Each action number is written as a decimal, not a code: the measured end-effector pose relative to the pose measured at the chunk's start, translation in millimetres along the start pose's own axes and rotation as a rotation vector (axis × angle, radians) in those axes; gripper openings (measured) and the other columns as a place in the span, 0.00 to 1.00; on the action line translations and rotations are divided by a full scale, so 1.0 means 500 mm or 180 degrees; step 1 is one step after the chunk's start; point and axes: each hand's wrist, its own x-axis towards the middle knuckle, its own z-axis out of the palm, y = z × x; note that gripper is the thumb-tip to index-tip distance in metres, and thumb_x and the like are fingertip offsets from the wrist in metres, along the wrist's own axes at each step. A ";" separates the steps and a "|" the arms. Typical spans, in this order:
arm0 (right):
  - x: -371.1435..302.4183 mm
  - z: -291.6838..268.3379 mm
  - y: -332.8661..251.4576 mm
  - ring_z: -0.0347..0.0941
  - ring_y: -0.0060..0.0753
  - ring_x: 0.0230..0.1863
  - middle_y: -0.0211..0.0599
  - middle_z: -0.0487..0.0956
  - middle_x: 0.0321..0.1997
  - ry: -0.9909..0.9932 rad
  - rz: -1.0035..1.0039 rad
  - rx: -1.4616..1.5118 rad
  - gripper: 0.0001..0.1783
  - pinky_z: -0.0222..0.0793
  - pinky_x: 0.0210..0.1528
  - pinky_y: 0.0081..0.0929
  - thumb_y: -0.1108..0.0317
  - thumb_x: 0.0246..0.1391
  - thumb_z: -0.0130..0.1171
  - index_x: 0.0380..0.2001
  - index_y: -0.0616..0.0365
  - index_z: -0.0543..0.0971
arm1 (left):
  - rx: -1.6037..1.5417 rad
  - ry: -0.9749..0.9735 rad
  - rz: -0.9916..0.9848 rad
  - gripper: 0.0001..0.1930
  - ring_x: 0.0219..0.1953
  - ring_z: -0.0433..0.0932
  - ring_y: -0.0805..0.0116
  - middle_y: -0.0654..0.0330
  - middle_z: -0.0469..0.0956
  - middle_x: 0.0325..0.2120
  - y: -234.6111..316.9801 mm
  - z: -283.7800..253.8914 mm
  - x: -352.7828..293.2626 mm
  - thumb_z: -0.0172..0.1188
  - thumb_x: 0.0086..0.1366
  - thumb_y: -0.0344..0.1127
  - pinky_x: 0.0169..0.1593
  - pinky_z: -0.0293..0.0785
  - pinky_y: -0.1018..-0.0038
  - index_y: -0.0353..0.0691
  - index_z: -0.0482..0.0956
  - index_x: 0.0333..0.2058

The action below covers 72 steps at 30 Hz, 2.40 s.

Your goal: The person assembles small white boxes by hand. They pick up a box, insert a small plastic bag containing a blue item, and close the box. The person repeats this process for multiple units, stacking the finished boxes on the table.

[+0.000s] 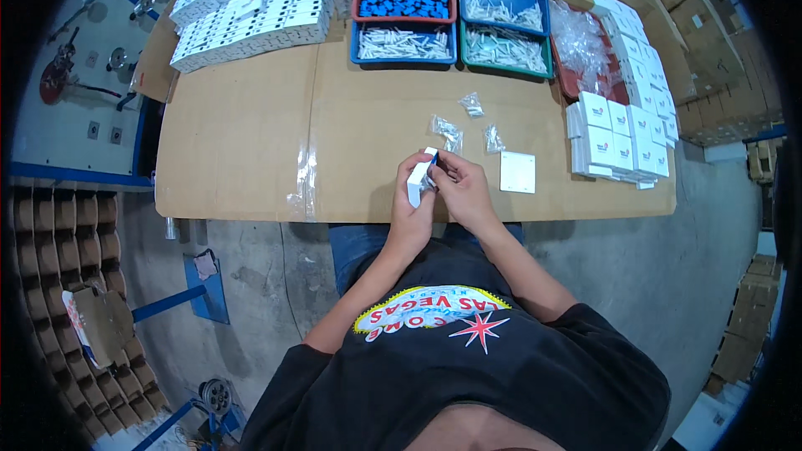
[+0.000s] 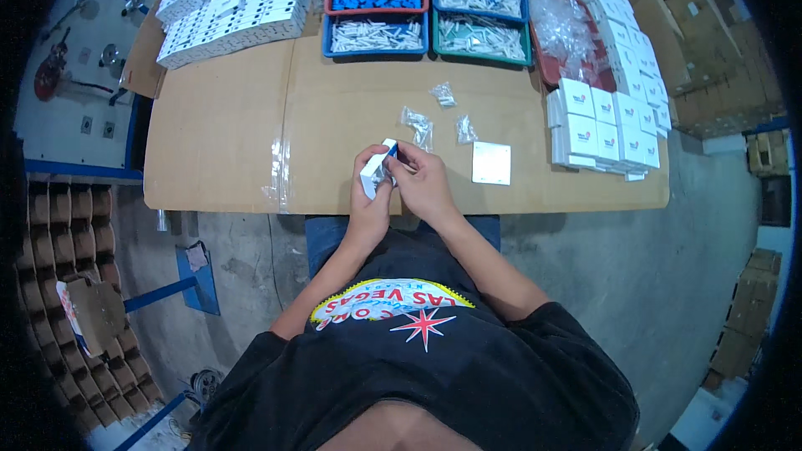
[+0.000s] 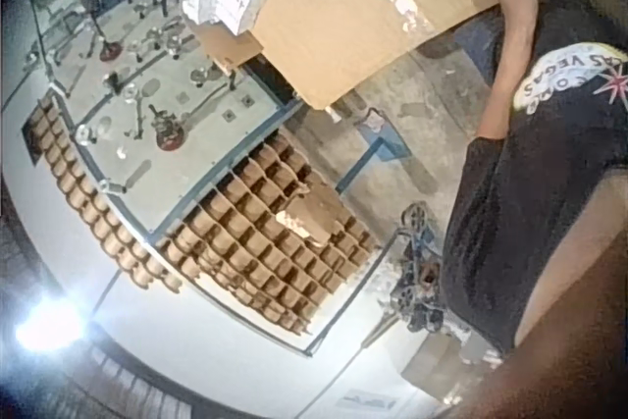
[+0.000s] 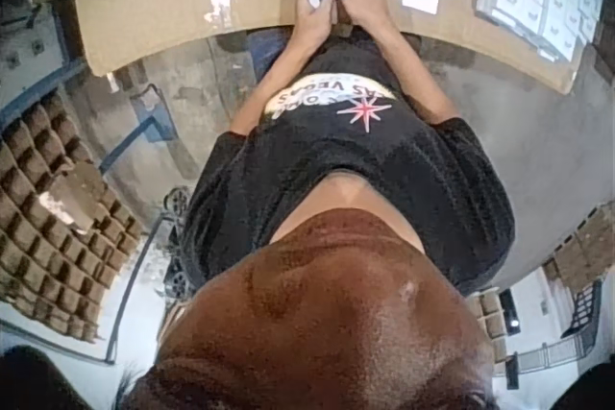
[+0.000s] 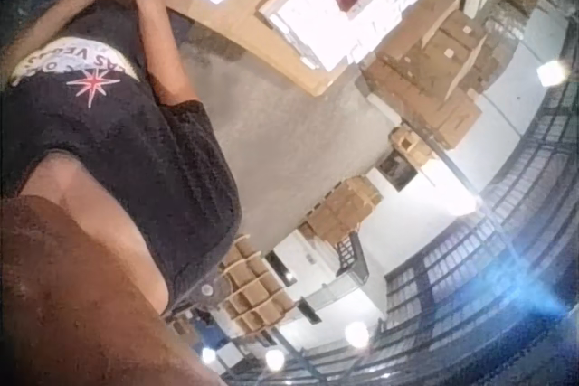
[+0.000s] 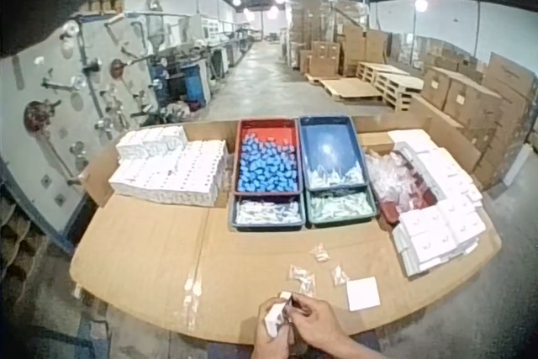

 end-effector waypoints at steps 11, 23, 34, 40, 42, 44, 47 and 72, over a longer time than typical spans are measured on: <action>0.008 0.031 -0.009 0.78 0.19 0.47 0.33 0.83 0.48 -0.0141 -0.0140 0.0343 0.18 0.76 0.48 0.20 0.78 0.67 0.54 0.58 0.67 0.78 | 0.0521 0.0144 0.0360 0.26 0.57 0.70 0.70 0.58 0.69 0.56 0.055 -0.001 -0.005 0.45 0.63 0.12 0.62 0.66 0.72 0.40 0.68 0.58; 0.002 -0.138 -0.012 0.83 0.30 0.47 0.40 0.81 0.53 0.0540 0.0200 0.0177 0.17 0.81 0.44 0.25 0.72 0.66 0.57 0.56 0.67 0.76 | 0.0334 0.1600 0.0692 0.29 0.47 0.75 0.68 0.56 0.73 0.51 0.082 -0.166 0.031 0.51 0.63 0.16 0.54 0.74 0.70 0.40 0.63 0.63; 0.415 -0.125 -0.106 0.80 0.27 0.25 0.38 0.83 0.30 -0.0460 -0.0118 -0.1376 0.26 0.76 0.23 0.26 0.54 0.57 0.70 0.46 0.68 0.80 | -0.0730 0.0279 -0.0909 0.25 0.53 0.83 0.50 0.42 0.78 0.54 0.030 -0.108 -0.002 0.48 0.72 0.27 0.49 0.86 0.57 0.43 0.60 0.67; 0.440 -0.060 -0.198 0.81 0.26 0.34 0.36 0.84 0.36 -0.0101 -0.0962 -0.1408 0.22 0.76 0.28 0.25 0.58 0.61 0.66 0.52 0.62 0.80 | -0.0836 0.0475 -0.0871 0.23 0.53 0.83 0.50 0.43 0.78 0.54 0.043 -0.119 -0.014 0.48 0.76 0.36 0.49 0.86 0.56 0.44 0.60 0.67; 0.308 -0.013 -0.124 0.80 0.25 0.35 0.35 0.84 0.36 -0.0869 -0.0659 -0.1436 0.17 0.76 0.32 0.26 0.60 0.61 0.66 0.49 0.58 0.82 | -0.0898 0.0510 -0.0807 0.24 0.54 0.82 0.51 0.44 0.77 0.55 0.030 -0.126 -0.015 0.49 0.77 0.39 0.50 0.85 0.55 0.44 0.60 0.67; 0.163 0.016 -0.053 0.79 0.28 0.34 0.38 0.83 0.36 -0.1382 -0.0368 -0.1613 0.13 0.75 0.36 0.29 0.63 0.59 0.66 0.43 0.58 0.83 | -0.0961 0.0441 -0.0728 0.25 0.56 0.80 0.53 0.46 0.76 0.56 0.000 -0.134 -0.009 0.49 0.77 0.42 0.51 0.84 0.53 0.44 0.59 0.68; 0.044 0.017 0.012 0.77 0.34 0.33 0.40 0.79 0.36 -0.1143 -0.0586 -0.1753 0.09 0.73 0.37 0.33 0.66 0.55 0.66 0.37 0.59 0.83 | -0.0833 0.0477 -0.0821 0.26 0.59 0.76 0.60 0.51 0.73 0.59 -0.029 -0.118 -0.009 0.45 0.79 0.48 0.59 0.77 0.59 0.44 0.60 0.69; -0.032 -0.294 0.056 0.75 0.57 0.57 0.56 0.75 0.56 0.1730 0.0727 -0.3820 0.43 0.73 0.57 0.47 0.51 0.47 0.76 0.61 0.64 0.71 | -0.1011 0.0462 -0.1450 0.35 0.47 0.81 0.61 0.55 0.79 0.50 0.003 -0.112 0.004 0.35 0.77 0.67 0.50 0.76 0.61 0.50 0.62 0.70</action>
